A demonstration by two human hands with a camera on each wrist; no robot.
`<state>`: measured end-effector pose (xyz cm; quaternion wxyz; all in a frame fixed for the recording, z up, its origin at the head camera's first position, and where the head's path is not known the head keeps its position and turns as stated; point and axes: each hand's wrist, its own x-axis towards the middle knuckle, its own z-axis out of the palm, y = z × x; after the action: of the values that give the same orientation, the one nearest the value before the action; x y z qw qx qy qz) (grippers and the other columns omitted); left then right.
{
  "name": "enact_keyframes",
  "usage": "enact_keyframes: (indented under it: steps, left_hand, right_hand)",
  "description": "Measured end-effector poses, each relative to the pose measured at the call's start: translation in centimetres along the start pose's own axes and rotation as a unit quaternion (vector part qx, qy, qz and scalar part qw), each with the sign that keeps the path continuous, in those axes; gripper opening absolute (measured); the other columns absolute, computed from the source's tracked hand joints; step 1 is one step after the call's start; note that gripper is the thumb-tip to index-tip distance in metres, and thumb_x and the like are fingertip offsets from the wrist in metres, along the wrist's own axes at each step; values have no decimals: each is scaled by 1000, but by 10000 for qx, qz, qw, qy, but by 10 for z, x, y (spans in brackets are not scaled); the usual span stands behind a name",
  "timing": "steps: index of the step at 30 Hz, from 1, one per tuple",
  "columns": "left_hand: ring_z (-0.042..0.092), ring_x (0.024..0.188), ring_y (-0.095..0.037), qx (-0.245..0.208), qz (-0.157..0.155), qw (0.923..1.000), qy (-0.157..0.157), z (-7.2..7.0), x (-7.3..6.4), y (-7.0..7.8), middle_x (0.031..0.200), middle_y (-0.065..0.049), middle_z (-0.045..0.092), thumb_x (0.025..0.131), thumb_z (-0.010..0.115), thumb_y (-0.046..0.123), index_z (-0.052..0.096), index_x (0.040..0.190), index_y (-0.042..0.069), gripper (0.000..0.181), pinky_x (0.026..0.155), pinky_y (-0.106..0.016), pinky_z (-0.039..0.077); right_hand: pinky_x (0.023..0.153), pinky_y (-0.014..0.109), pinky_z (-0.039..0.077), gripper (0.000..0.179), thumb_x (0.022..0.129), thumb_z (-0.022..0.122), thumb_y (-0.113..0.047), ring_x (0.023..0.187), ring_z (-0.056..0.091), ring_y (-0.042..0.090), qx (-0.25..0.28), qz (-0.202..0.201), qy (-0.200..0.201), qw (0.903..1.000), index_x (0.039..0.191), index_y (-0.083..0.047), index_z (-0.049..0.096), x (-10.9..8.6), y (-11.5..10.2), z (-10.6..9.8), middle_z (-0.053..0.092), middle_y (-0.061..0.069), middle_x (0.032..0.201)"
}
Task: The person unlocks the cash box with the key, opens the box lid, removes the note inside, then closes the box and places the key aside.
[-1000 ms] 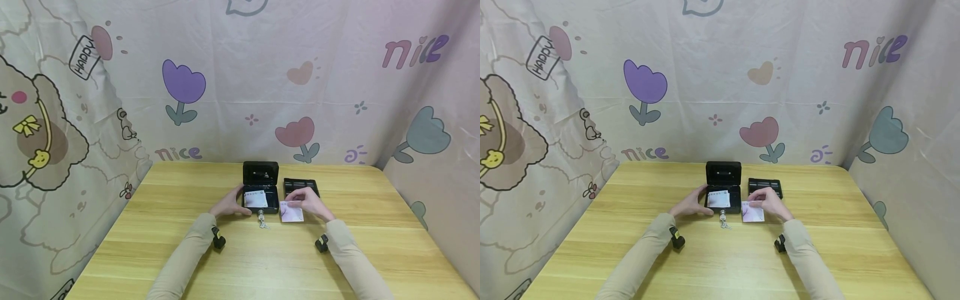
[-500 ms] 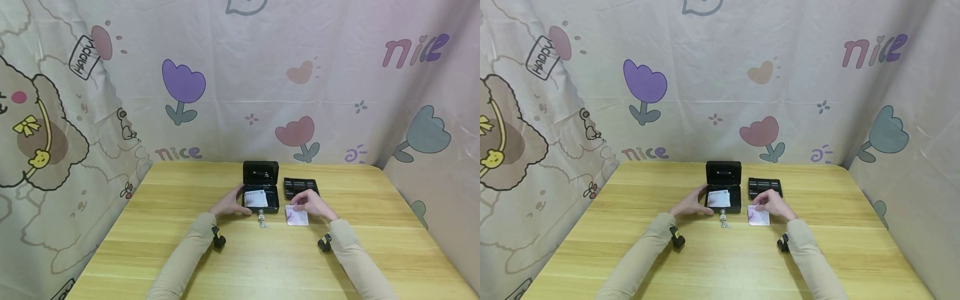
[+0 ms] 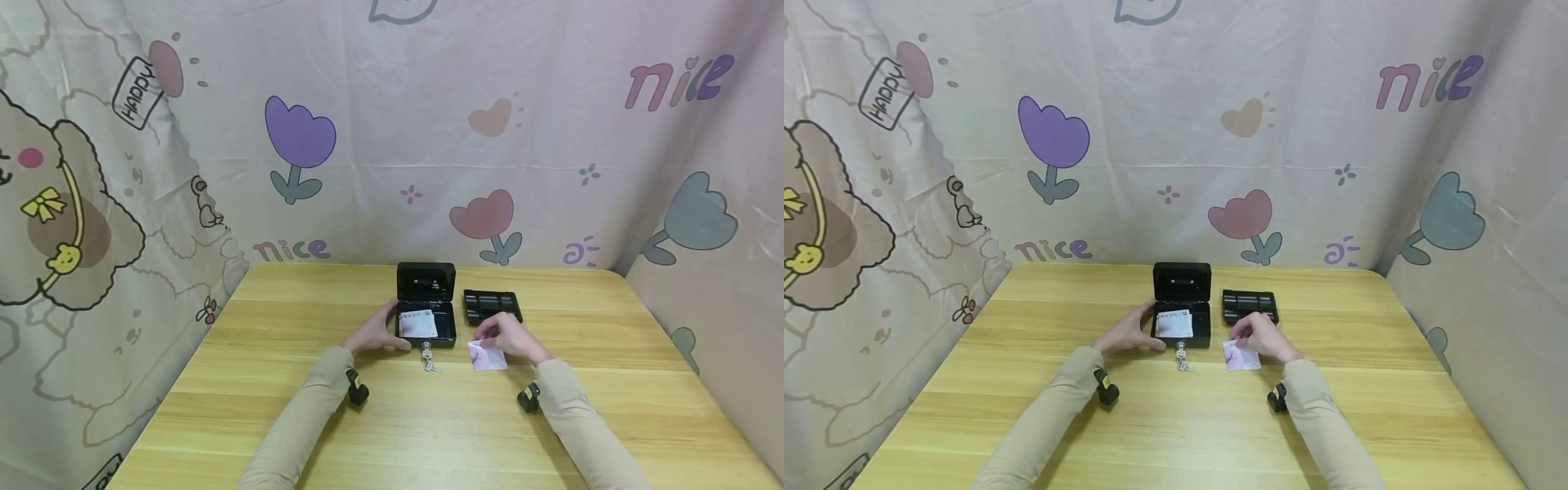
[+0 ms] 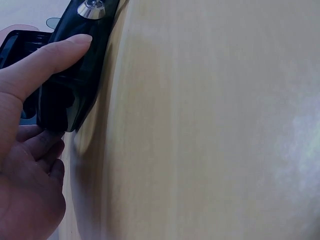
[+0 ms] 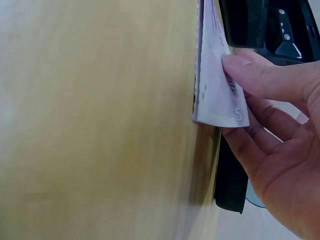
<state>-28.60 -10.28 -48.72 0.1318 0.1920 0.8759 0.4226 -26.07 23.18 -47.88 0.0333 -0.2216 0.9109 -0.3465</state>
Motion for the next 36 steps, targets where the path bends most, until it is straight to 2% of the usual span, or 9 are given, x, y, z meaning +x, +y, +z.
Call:
enact_keyframes:
  steps: [21, 30, 36]
  left_hand:
    - [27, 153, -39, 19, -12, 10000, -28, -1, -1, 1, 167, -22, 21, 73, 90, 27, 18, 160, 1, 115, 127, -52, 24]
    - [26, 153, -39, 44, 3, 10000, -34, 0, 0, 0, 167, -21, 20, 73, 91, 28, 19, 160, 1, 116, 127, -53, 23]
    - [27, 153, -40, -29, 22, 10000, -7, 0, 0, -1, 167, -22, 21, 73, 90, 27, 19, 159, 0, 115, 127, -53, 24]
  right_hand:
    - [66, 18, 51, 16, 78, 75, 9, 72, 60, 9, -111, 217, 45, 9997, 86, -4, 78, -1, 2, 0, 76, 7, 85]
    - [69, 20, 51, 12, 80, 77, 3, 75, 61, 9, -122, 598, 90, 9981, 89, -5, 78, -2, 0, 2, 76, 5, 85]
    - [67, 19, 50, 10, 80, 77, 3, 74, 60, 10, -207, 500, 99, 9985, 88, -4, 78, -3, -3, 1, 74, 7, 82]
